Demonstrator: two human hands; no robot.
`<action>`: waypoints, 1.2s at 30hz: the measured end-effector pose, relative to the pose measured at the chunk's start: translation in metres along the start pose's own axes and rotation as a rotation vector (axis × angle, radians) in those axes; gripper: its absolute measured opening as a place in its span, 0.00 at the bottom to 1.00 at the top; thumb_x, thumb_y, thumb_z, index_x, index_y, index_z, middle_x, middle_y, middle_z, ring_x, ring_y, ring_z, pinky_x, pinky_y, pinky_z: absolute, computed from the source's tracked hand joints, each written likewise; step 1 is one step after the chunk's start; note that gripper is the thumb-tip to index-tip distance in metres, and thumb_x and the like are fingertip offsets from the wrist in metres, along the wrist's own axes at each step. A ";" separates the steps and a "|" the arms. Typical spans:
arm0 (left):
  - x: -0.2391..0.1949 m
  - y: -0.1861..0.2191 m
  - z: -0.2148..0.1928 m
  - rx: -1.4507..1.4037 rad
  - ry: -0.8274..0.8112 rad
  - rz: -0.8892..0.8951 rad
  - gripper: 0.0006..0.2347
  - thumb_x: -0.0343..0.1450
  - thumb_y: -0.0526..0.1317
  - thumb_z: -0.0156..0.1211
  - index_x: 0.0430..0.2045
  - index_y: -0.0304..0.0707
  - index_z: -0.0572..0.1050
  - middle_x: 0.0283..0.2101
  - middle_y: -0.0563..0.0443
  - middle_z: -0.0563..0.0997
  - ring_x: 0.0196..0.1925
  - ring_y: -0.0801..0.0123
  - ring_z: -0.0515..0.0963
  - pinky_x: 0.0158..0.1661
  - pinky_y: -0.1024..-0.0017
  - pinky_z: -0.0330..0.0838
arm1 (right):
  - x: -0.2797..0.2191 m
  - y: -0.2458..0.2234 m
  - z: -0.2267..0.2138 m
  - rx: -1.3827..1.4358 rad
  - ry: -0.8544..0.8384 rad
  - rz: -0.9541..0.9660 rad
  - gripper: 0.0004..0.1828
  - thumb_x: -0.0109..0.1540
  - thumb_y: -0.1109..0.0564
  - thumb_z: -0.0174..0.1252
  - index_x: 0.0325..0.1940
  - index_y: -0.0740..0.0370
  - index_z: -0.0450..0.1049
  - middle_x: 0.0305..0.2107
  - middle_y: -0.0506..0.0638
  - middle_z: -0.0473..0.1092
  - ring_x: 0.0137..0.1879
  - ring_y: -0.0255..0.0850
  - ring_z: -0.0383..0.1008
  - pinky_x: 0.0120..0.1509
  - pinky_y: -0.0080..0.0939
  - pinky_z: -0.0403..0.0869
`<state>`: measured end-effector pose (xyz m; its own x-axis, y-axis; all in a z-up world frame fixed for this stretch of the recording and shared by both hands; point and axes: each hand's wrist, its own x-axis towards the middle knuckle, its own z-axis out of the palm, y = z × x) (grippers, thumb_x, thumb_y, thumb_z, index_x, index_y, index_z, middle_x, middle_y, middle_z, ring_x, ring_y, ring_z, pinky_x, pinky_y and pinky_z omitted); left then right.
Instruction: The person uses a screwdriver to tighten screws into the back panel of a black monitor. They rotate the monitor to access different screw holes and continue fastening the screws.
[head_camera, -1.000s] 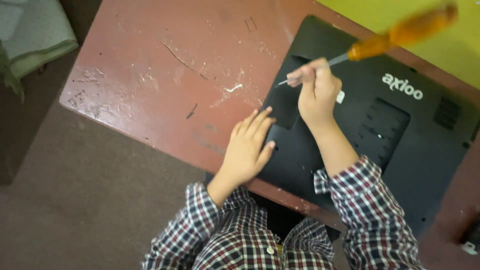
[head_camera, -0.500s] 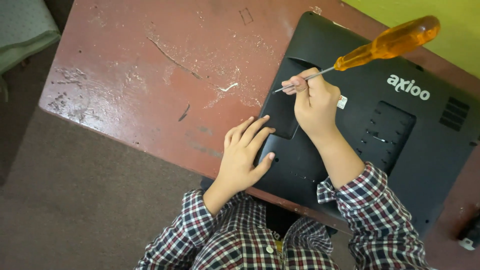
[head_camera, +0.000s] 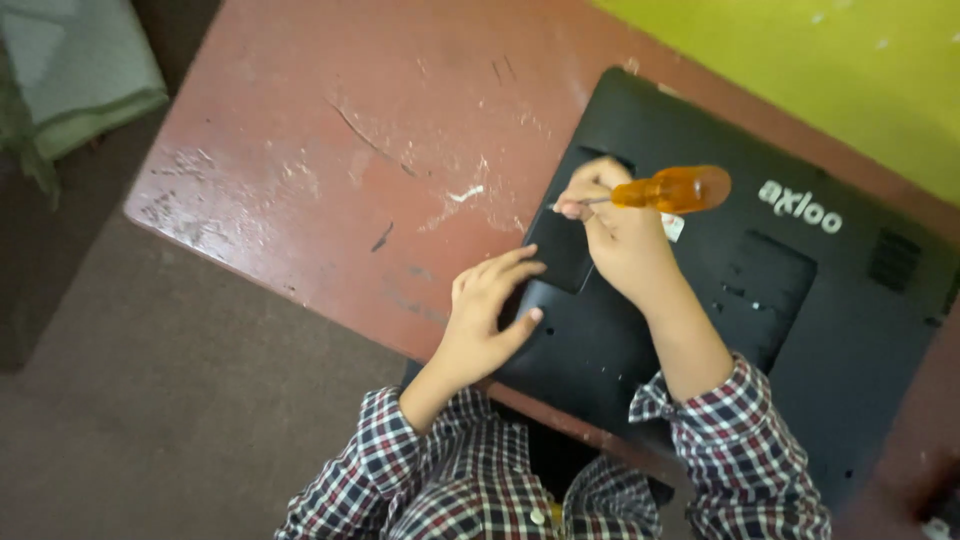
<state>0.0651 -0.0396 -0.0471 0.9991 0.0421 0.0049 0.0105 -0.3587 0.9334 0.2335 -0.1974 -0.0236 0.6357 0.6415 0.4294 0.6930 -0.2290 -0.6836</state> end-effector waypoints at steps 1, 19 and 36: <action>0.011 0.004 -0.003 0.008 0.011 0.010 0.21 0.72 0.48 0.59 0.61 0.50 0.71 0.68 0.50 0.70 0.69 0.53 0.65 0.65 0.51 0.48 | -0.002 0.001 0.001 0.000 0.004 -0.016 0.09 0.69 0.58 0.59 0.37 0.64 0.77 0.37 0.60 0.72 0.45 0.60 0.76 0.53 0.54 0.75; 0.182 -0.064 -0.018 -0.367 -0.527 0.234 0.06 0.64 0.33 0.73 0.31 0.40 0.85 0.30 0.44 0.84 0.37 0.53 0.83 0.46 0.60 0.73 | 0.001 -0.002 0.006 -0.149 0.095 0.047 0.12 0.64 0.59 0.66 0.51 0.63 0.78 0.36 0.47 0.77 0.44 0.46 0.80 0.53 0.42 0.77; 0.185 -0.043 -0.029 -0.116 -0.484 0.369 0.07 0.61 0.43 0.76 0.26 0.53 0.82 0.28 0.63 0.82 0.43 0.65 0.80 0.54 0.63 0.60 | -0.013 -0.009 0.006 -0.006 0.429 0.066 0.11 0.58 0.66 0.71 0.32 0.77 0.76 0.27 0.60 0.72 0.31 0.47 0.77 0.39 0.36 0.78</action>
<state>0.2483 0.0101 -0.0757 0.8417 -0.5029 0.1967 -0.3165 -0.1643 0.9343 0.2174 -0.1992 -0.0264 0.7617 0.2628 0.5922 0.6472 -0.2645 -0.7150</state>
